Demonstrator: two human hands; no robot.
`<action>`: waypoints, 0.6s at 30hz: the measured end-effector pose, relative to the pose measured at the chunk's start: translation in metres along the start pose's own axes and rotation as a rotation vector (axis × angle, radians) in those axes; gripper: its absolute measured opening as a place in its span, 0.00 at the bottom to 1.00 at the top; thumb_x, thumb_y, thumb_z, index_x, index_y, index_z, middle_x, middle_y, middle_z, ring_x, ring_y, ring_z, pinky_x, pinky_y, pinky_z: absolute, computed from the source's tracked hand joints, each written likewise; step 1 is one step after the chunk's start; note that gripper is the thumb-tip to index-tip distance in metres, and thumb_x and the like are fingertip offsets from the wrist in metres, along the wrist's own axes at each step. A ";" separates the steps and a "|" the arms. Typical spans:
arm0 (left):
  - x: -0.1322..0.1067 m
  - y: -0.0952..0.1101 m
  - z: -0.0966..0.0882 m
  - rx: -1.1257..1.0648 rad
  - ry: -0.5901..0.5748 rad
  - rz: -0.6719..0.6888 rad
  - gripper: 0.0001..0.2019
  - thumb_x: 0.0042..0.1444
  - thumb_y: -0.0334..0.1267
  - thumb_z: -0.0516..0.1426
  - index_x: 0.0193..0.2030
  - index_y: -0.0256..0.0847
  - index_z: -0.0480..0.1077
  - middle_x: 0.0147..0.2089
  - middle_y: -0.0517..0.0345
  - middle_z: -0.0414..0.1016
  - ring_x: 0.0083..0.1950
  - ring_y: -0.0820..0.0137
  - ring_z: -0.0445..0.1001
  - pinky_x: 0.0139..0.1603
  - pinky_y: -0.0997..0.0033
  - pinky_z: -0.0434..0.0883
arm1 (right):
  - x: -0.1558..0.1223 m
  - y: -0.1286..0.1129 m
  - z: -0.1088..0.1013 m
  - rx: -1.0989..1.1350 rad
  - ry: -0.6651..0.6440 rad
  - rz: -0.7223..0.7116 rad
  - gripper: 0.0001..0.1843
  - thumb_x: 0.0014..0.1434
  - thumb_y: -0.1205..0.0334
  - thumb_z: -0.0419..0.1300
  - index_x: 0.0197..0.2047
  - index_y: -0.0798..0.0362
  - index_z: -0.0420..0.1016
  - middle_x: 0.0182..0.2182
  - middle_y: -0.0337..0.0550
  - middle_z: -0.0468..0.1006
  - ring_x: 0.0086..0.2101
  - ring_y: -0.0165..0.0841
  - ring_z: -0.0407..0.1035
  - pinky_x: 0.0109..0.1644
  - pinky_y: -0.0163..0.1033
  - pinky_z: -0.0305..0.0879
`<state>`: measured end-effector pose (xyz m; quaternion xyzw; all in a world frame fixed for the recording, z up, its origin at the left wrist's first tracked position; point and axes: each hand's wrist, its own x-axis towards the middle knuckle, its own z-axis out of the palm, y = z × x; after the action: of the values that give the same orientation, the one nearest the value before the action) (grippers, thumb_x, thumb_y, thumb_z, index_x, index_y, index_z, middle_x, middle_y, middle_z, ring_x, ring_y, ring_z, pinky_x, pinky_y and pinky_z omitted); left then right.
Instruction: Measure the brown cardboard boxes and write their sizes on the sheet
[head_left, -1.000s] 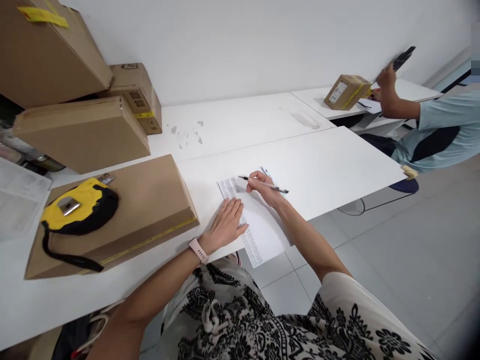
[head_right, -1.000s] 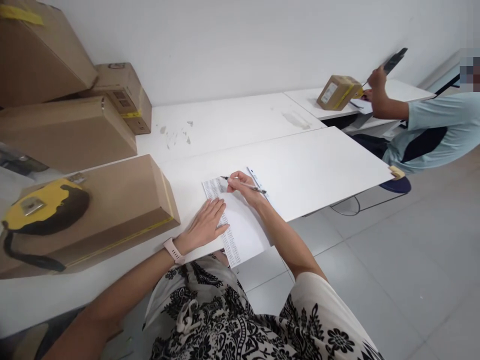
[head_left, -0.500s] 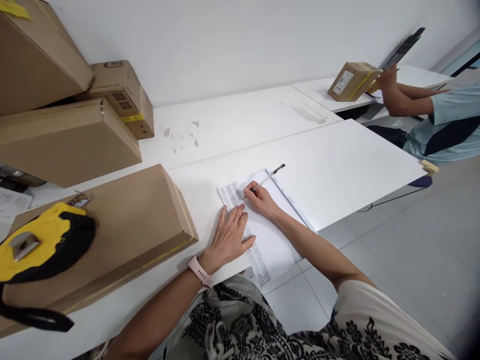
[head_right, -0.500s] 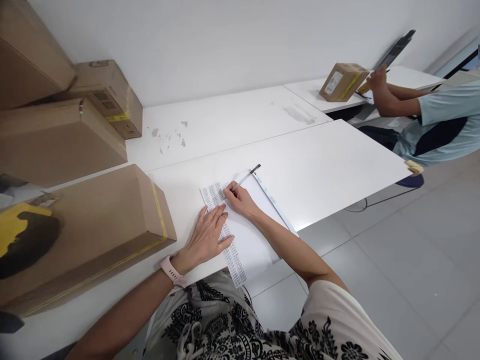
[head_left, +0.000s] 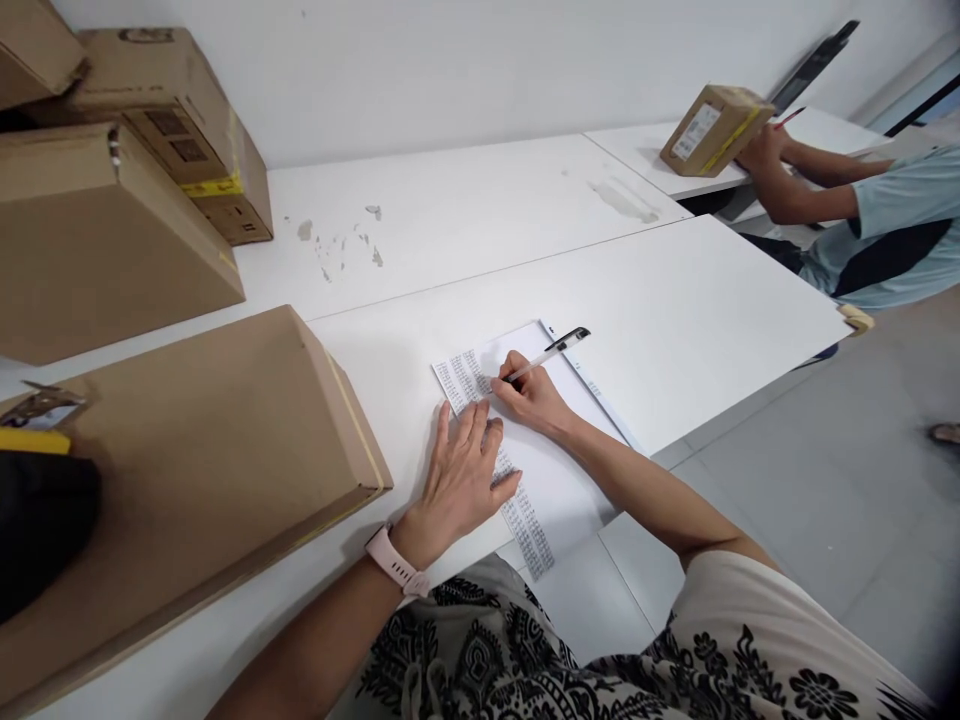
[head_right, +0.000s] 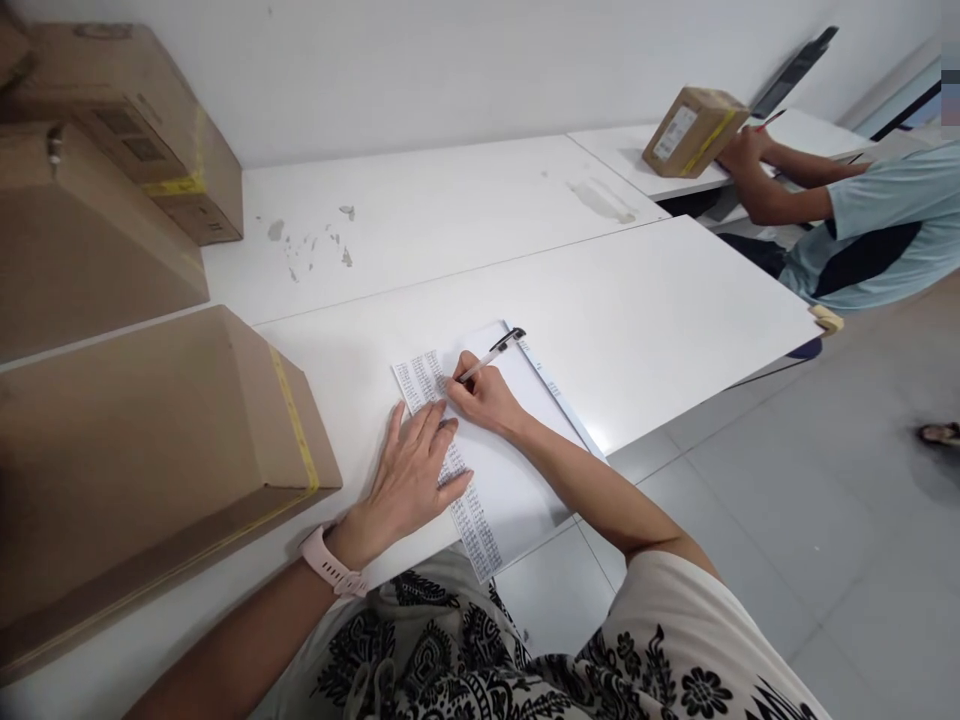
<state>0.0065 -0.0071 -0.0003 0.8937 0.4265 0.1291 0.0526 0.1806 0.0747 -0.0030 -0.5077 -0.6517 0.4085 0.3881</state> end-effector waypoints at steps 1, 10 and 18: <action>0.000 0.000 0.000 0.001 -0.001 -0.001 0.30 0.67 0.53 0.54 0.64 0.26 0.66 0.71 0.26 0.63 0.74 0.45 0.59 0.76 0.35 0.44 | 0.000 0.000 0.000 -0.014 0.002 -0.006 0.12 0.59 0.55 0.60 0.30 0.48 0.60 0.20 0.30 0.61 0.22 0.27 0.54 0.27 0.37 0.50; -0.001 0.000 0.002 -0.018 0.003 -0.016 0.30 0.67 0.54 0.54 0.63 0.28 0.66 0.71 0.28 0.63 0.74 0.46 0.59 0.77 0.36 0.42 | -0.002 0.002 0.001 -0.059 -0.012 -0.010 0.12 0.59 0.56 0.59 0.30 0.48 0.60 0.20 0.30 0.60 0.22 0.26 0.52 0.27 0.38 0.49; -0.001 0.000 0.004 -0.031 0.018 -0.012 0.30 0.67 0.53 0.53 0.63 0.27 0.67 0.71 0.27 0.63 0.74 0.45 0.59 0.77 0.36 0.41 | -0.002 0.002 0.002 -0.043 -0.026 -0.018 0.12 0.59 0.58 0.60 0.30 0.48 0.59 0.20 0.29 0.59 0.22 0.26 0.52 0.27 0.38 0.48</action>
<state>0.0068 -0.0081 -0.0041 0.8890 0.4301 0.1436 0.0634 0.1799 0.0731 -0.0052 -0.5048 -0.6697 0.3974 0.3724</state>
